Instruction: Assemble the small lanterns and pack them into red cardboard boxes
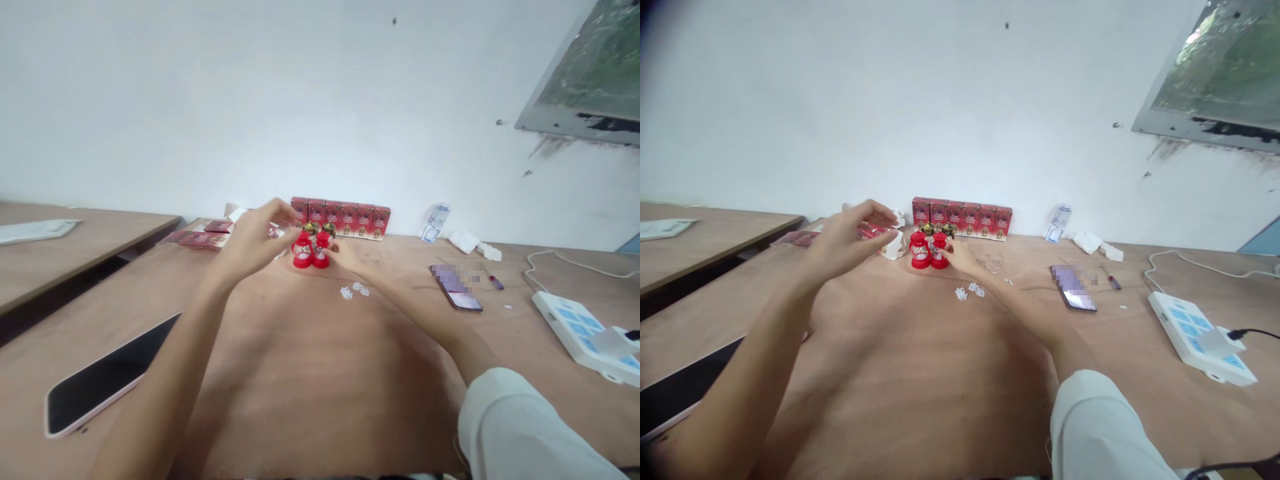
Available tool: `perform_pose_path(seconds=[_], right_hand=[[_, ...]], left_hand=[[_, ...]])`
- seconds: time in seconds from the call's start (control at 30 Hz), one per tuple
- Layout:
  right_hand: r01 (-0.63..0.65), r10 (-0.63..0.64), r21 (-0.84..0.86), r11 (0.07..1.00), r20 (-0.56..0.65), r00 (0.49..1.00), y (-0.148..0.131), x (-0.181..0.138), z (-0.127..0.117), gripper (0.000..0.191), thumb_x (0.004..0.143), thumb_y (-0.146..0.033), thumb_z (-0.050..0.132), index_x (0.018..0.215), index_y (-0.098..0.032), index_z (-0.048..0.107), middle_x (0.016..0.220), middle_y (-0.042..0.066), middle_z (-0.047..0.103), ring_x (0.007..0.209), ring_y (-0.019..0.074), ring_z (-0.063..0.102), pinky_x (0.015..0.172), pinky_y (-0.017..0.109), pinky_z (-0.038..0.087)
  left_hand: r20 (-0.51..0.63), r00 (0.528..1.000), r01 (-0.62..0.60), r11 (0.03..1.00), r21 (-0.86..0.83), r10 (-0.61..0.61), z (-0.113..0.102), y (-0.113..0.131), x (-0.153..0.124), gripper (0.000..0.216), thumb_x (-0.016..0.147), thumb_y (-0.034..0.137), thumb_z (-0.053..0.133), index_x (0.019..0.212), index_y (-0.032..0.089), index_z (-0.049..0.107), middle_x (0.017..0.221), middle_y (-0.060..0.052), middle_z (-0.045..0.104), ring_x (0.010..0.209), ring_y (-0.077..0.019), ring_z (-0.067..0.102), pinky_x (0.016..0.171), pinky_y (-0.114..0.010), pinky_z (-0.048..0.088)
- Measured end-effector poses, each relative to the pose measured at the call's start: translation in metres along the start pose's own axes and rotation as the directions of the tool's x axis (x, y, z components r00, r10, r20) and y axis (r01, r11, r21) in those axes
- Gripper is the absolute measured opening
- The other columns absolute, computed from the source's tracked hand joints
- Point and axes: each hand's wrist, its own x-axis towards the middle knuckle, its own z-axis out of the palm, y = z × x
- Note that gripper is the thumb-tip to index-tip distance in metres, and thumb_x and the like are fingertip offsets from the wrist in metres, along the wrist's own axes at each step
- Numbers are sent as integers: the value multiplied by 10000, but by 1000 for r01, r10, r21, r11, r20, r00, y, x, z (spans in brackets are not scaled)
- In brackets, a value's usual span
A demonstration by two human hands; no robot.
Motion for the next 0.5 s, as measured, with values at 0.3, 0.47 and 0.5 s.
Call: perform_pose_path(seconds=[0.3, 0.47, 0.5], right_hand=[[-163, 174, 319, 934, -7, 985, -7, -24, -28, 188, 830, -318, 406, 755, -195, 528, 746, 38, 655, 727, 175, 618, 721, 340, 515], [-347, 176, 627, 698, 319, 931, -12, -68, -47, 234, 831, -364, 429, 883, -197, 586, 867, 55, 689, 799, 185, 649, 758, 349, 535], [-345, 179, 618, 706, 316, 932, -7, -78, -51, 265, 838, -399, 423, 879, -201, 593, 874, 57, 689, 814, 191, 649, 773, 358, 531]], left_hand=[[304, 918, -354, 870, 343, 254, 56, -20, -1, 524, 750, 140, 535, 1257, 245, 457, 1370, -87, 481, 1295, -315, 376, 1025, -543, 273], [345, 845, -497, 838, 223, 409, 91, -17, -6, 456, 798, 238, 556, 1246, 237, 475, 1369, -101, 487, 1322, -286, 363, 1085, -523, 194], [357, 825, -521, 834, 181, 438, 98, -15, -9, 432, 807, 231, 540, 1235, 220, 485, 1337, -113, 516, 1289, -275, 410, 1070, -492, 246]])
